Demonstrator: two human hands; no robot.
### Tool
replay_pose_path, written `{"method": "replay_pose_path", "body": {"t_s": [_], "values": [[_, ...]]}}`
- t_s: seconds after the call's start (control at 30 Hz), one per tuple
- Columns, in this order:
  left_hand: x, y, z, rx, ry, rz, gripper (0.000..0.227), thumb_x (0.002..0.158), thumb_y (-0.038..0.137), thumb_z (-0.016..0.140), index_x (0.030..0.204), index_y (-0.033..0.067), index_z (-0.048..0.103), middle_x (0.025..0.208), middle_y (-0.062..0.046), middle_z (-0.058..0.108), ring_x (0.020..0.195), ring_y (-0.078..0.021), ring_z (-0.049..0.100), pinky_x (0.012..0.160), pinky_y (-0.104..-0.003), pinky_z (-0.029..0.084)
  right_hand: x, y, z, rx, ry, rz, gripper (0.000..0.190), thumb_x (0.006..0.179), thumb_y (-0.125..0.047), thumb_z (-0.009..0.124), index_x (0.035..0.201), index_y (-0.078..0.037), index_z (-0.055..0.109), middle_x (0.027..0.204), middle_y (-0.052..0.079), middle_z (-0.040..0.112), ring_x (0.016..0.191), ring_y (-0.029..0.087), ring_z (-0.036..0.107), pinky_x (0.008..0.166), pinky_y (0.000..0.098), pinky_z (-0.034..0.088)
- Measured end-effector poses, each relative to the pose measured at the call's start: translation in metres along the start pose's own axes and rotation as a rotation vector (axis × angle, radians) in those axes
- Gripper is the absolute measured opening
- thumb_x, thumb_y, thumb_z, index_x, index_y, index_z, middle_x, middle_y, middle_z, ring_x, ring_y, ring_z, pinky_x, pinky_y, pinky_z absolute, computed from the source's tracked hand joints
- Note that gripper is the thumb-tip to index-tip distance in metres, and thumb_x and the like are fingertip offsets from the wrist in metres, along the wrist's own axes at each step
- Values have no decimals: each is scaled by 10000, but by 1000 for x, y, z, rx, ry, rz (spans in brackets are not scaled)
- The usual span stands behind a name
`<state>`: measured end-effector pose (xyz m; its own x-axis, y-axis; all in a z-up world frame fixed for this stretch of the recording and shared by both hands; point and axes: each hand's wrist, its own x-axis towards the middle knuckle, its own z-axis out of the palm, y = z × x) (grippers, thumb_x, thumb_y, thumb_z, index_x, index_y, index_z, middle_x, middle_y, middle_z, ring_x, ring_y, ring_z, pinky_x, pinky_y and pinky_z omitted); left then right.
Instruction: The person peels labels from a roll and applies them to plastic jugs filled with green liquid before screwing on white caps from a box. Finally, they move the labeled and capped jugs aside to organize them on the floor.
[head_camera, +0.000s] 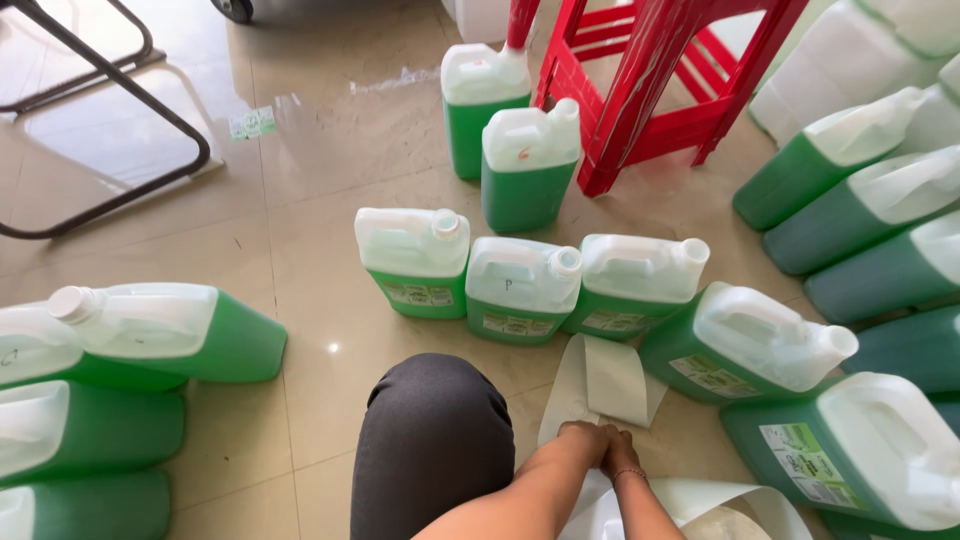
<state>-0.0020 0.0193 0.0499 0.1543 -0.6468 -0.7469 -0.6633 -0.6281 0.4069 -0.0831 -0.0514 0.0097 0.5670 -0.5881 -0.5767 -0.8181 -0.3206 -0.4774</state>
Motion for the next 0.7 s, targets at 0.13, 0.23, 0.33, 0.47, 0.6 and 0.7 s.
{"method": "replay_pose_path", "body": {"t_s": [0.13, 0.23, 0.33, 0.47, 0.6, 0.7], "values": [[6, 11, -28, 59, 0, 47, 397, 921, 201, 728, 1297, 93, 663, 1259, -113, 702, 1114, -266, 680, 897, -428, 569, 9, -14, -5, 445, 43, 147, 655, 1020, -466, 577, 1410, 33, 412, 1441, 223, 545, 1316, 336, 530, 1097, 368, 403], [9, 13, -52, 128, -22, 114, 328, 901, 216, 748, 1200, 82, 721, 1157, -125, 746, 1003, -265, 720, 835, -431, 589, -3, -19, -8, 41, 63, -80, 482, 944, -309, 602, 1338, -35, 559, 1397, 202, 614, 1292, 322, 602, 1076, 363, 474], [5, 12, -134, 121, -3, 186, 273, 882, 231, 767, 1103, 72, 779, 1055, -137, 789, 892, -263, 761, 773, -435, 609, -13, -36, -24, -53, 45, -25, 411, 897, -177, 610, 1297, -92, 653, 1381, 195, 636, 1268, 336, 633, 1068, 371, 504], [-70, -12, -294, 47, 362, 290, 303, 868, 260, 762, 1136, 122, 801, 996, -108, 806, 812, -218, 762, 746, -374, 602, -38, -66, -40, -54, 18, -14, 417, 873, -91, 619, 1279, -126, 710, 1366, 179, 657, 1243, 335, 661, 1055, 371, 532], [-184, -85, -389, -169, 992, 481, 221, 894, 195, 714, 1083, 91, 764, 993, -126, 780, 882, -264, 742, 801, -384, 582, -43, -69, -38, -23, -22, -16, 410, 886, -94, 621, 1287, -114, 702, 1318, 160, 705, 1214, 311, 684, 1043, 363, 540], [-240, -139, -380, -284, 1298, 165, 290, 903, 227, 708, 1177, 132, 706, 1146, -149, 723, 1069, -315, 698, 957, -409, 552, -47, -75, -36, -17, -38, -4, 406, 892, -88, 622, 1288, -120, 702, 1304, 146, 715, 1202, 290, 686, 1040, 358, 534]]}}
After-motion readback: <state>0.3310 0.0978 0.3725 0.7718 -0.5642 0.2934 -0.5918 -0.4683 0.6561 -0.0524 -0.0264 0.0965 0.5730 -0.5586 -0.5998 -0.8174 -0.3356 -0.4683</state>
